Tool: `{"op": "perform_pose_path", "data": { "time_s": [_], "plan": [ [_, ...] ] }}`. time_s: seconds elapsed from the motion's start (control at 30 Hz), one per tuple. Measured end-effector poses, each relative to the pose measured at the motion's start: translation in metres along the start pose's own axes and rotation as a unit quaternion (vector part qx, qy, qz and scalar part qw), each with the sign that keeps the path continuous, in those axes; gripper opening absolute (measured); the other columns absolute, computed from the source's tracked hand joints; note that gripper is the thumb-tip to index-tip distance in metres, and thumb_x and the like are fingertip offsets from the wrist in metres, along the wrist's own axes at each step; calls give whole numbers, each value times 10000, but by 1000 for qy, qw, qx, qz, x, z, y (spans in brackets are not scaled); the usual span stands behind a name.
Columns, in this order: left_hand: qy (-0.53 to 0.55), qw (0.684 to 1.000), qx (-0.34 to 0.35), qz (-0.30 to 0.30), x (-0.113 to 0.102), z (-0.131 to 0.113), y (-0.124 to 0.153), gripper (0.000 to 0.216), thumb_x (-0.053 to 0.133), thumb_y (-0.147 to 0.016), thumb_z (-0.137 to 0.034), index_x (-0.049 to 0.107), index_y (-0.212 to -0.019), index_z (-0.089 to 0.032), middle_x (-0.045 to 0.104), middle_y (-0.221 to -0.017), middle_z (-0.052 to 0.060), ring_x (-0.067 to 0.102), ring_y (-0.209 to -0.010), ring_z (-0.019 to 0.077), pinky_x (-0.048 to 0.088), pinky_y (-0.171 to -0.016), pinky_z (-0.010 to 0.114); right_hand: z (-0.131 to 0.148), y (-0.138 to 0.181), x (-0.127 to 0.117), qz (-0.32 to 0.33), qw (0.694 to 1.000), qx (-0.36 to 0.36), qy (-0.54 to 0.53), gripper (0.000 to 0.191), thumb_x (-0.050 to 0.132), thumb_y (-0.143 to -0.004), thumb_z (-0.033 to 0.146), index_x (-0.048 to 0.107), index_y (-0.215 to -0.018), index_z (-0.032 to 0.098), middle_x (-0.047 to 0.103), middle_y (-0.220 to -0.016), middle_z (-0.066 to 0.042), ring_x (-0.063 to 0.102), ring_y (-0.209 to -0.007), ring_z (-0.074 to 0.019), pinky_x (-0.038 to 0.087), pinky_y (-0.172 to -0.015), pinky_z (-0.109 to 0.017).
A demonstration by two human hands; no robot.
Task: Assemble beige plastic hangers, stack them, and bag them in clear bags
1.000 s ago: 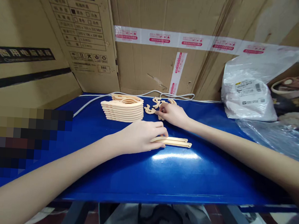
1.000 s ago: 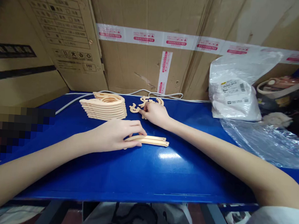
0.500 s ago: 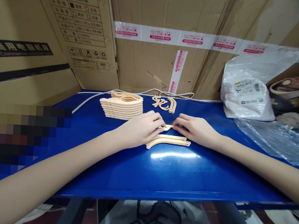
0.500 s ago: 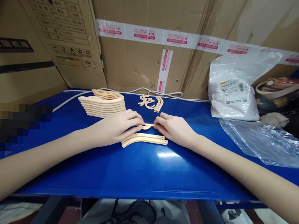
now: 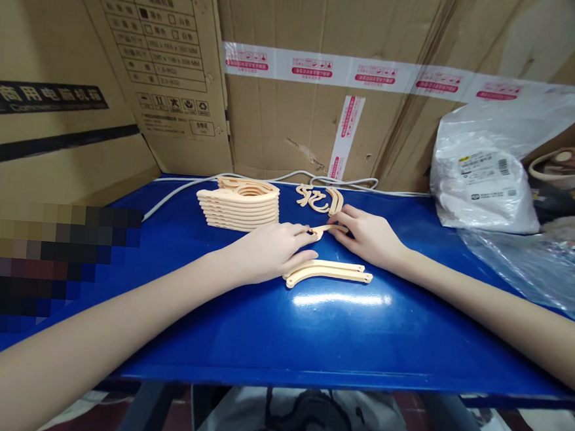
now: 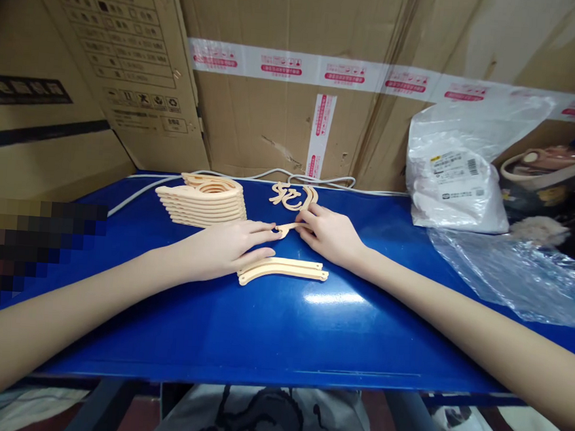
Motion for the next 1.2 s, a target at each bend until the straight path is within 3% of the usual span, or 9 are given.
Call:
{"op": "perform_pose_path", "data": {
  "time_s": [0.2, 0.33, 0.43, 0.57, 0.67, 0.83, 1.0, 1.1, 1.2],
  "plan": [
    [-8, 1000, -8, 7, -2, -4, 2, 487, 369, -1006, -451, 563, -1314, -129, 600, -1329, 162, 581, -1218, 294, 457, -1010, 415, -4, 1, 0, -29, 997, -30, -58, 202, 488, -944, 292, 648, -983, 175, 654, -981, -85, 592, -915, -226, 482, -802, -355],
    [-9, 1000, -16, 0, -2, -4, 3, 503, 380, -1000, -465, 556, -1297, -100, 607, -1304, 175, 577, -1210, 292, 446, -1013, 413, -6, -1, 1, -45, 997, -34, -47, 346, 446, -974, 390, 646, -1140, 162, 653, -1182, -122, 572, -1062, -264, 453, -924, -429],
    [-4, 1000, -19, -2, 0, -3, 4, 528, 341, -1007, -484, 551, -1302, -100, 593, -1317, 173, 537, -1254, 285, 419, -1040, 409, -7, -3, 9, -4, 998, -39, -39, 465, 372, -1000, 432, 558, -1335, 170, 562, -1393, -121, 488, -1267, -290, 391, -1020, -481],
    [-1, 1000, -16, -1, 3, -2, 5, 578, 307, -1006, -514, 520, -1349, -100, 546, -1376, 175, 458, -1327, 294, 359, -1094, 424, -9, -5, 17, 45, 997, -37, -58, 513, 288, -1017, 453, 493, -1407, 190, 492, -1475, -106, 376, -1390, -297, 309, -1087, -533],
    [1, 1000, -13, -2, 4, -2, 6, 620, 292, -1002, -537, 487, -1383, -89, 509, -1413, 184, 423, -1351, 306, 343, -1105, 434, -7, -5, 13, 35, 995, -45, -79, 478, 286, -1018, 453, 541, -1349, 222, 548, -1423, -87, 426, -1350, -280, 291, -1093, -532],
    [9, 1000, -14, -8, 3, -1, 6, 618, 283, -1000, -547, 505, -1370, -104, 508, -1417, 175, 420, -1349, 304, 352, -1096, 437, -4, -2, 3, -17, 993, -38, -109, 411, 309, -1019, 404, 617, -1221, 223, 672, -1218, -84, 545, -1182, -259, 365, -1016, -468],
    [-6, 999, 6, -36, -8, -3, 8, 555, 311, -1007, -511, 553, -1294, -102, 497, -1419, 183, 424, -1336, 303, 342, -1087, 433, -7, -9, -5, -46, 995, -38, -86, 362, 350, -1014, 338, 645, -1157, 184, 696, -1116, -99, 577, -1042, -254, 400, -923, -422],
    [5, 998, 37, -45, -17, -7, 9, 451, 377, -996, -490, 570, -1208, -141, 610, -1224, 120, 573, -1106, 244, 442, -905, 334, -9, -27, -13, -35, 996, -77, -15, 300, 445, -976, 284, 681, -1118, 166, 681, -1052, -112, 577, -995, -255, 411, -882, -393],
    [33, 997, 59, -25, -21, -12, 11, 380, 461, -959, -496, 561, -1121, -167, 643, -1039, 52, 614, -853, 181, 428, -680, 263, -7, -48, -10, 28, 985, -146, 93, 300, 483, -940, 210, 693, -1147, 159, 653, -1004, -126, 590, -899, -243, 416, -787, -361]
  ]
}}
Point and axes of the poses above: each hand's wrist, its own y-axis away from the middle knuckle, its own x-axis out of the palm, z = x × y, the point moved 5 cm from there along -y, towards the middle knuckle
